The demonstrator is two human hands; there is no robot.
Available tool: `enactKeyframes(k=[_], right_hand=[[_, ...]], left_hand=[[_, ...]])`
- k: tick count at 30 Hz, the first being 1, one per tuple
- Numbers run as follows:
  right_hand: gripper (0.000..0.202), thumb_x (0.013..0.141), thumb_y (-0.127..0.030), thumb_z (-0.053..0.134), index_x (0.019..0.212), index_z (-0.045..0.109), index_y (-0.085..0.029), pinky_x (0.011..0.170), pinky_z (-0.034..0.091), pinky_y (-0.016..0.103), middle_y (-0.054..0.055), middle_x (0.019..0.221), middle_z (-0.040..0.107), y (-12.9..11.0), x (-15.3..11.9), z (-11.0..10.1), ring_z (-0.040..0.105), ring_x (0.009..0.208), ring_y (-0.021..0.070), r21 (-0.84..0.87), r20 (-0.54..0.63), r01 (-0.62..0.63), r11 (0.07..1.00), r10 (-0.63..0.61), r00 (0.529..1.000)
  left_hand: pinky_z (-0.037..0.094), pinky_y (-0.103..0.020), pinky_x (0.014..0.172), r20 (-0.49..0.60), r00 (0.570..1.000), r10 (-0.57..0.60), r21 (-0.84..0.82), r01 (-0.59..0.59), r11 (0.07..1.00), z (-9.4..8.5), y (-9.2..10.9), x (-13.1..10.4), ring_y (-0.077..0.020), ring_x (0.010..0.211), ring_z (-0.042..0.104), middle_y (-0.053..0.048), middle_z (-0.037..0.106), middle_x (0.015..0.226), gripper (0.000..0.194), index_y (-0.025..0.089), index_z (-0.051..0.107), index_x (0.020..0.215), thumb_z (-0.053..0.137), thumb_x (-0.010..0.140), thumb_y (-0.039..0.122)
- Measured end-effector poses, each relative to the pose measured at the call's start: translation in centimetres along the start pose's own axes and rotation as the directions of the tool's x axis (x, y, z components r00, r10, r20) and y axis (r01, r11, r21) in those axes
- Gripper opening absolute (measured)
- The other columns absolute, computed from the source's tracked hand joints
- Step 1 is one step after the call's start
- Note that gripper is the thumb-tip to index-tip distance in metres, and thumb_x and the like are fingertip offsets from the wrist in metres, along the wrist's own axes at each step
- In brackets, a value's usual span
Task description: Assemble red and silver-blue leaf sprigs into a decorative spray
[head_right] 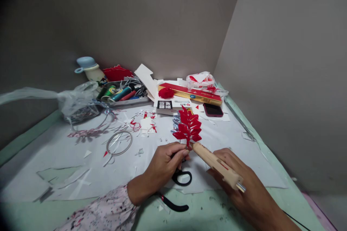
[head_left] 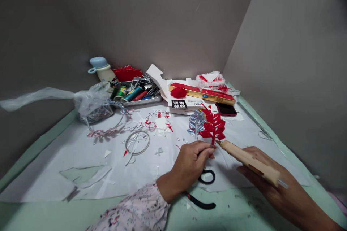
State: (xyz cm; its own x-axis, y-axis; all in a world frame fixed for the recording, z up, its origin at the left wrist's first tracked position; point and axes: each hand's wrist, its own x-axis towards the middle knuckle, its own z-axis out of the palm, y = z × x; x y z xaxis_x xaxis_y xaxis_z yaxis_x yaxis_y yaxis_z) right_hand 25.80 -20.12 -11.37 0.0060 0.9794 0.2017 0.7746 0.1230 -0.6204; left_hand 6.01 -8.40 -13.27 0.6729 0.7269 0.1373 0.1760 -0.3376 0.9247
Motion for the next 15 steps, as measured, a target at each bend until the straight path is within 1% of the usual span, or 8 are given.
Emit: enactKeyframes(k=[3, 8, 12, 15], right_hand=[[0.018, 0.094, -0.034, 0.052, 0.106, 0.06, -0.024, 0.077, 0.057, 0.026, 0.007, 0.109, 0.066, 0.06, -0.02, 0.0, 0.065, 0.102, 0.0222, -0.003, 0.002, 0.006, 1.0, -0.006, 1.0], [0.017, 0.093, -0.034, 0.052, 0.103, 0.062, -0.024, 0.075, 0.057, 0.027, 0.007, 0.105, 0.067, -0.05, 0.16, -0.06, 0.067, 0.098, 0.0226, -0.015, -0.005, 0.007, 1.0, -0.007, 1.0], [0.015, 0.093, -0.034, 0.052, 0.101, 0.062, -0.025, 0.074, 0.057, 0.026, 0.007, 0.103, 0.067, -0.19, 0.23, -0.08, 0.067, 0.096, 0.0225, -0.011, -0.005, 0.021, 1.0, -0.021, 1.0], [0.014, 0.093, -0.034, 0.052, 0.1, 0.061, -0.025, 0.074, 0.057, 0.027, 0.006, 0.102, 0.067, -0.16, 0.14, -0.01, 0.067, 0.095, 0.0222, -0.01, -0.003, 0.005, 1.0, -0.005, 1.0]], left_hand=[[0.042, -0.02, 0.052, -0.004, 1.0, 0.01, -0.009, -0.01, 1.0, 0.02, -0.06, 0.02, -0.0097, 0.051, 0.052, 0.0, 0.063, 0.064, 0.029, 0.016, 0.067, 0.076, 0.048, 0.095, 0.026], [0.043, -0.02, 0.053, -0.001, 1.0, 0.009, -0.01, -0.009, 1.0, 0.03, -0.21, 0.02, -0.0101, 0.053, 0.053, -0.001, 0.066, 0.069, 0.027, 0.017, 0.069, 0.079, 0.048, 0.095, 0.026], [0.043, -0.02, 0.052, -0.008, 1.0, 0.006, -0.016, -0.006, 1.0, 0.03, -0.12, -0.02, -0.0101, 0.052, 0.052, -0.001, 0.065, 0.066, 0.028, 0.016, 0.068, 0.078, 0.048, 0.094, 0.026], [0.043, -0.02, 0.052, -0.015, 1.0, 0.01, -0.019, -0.011, 1.0, 0.04, -0.04, -0.06, -0.0101, 0.052, 0.052, 0.0, 0.064, 0.066, 0.027, 0.017, 0.069, 0.078, 0.048, 0.094, 0.026]])
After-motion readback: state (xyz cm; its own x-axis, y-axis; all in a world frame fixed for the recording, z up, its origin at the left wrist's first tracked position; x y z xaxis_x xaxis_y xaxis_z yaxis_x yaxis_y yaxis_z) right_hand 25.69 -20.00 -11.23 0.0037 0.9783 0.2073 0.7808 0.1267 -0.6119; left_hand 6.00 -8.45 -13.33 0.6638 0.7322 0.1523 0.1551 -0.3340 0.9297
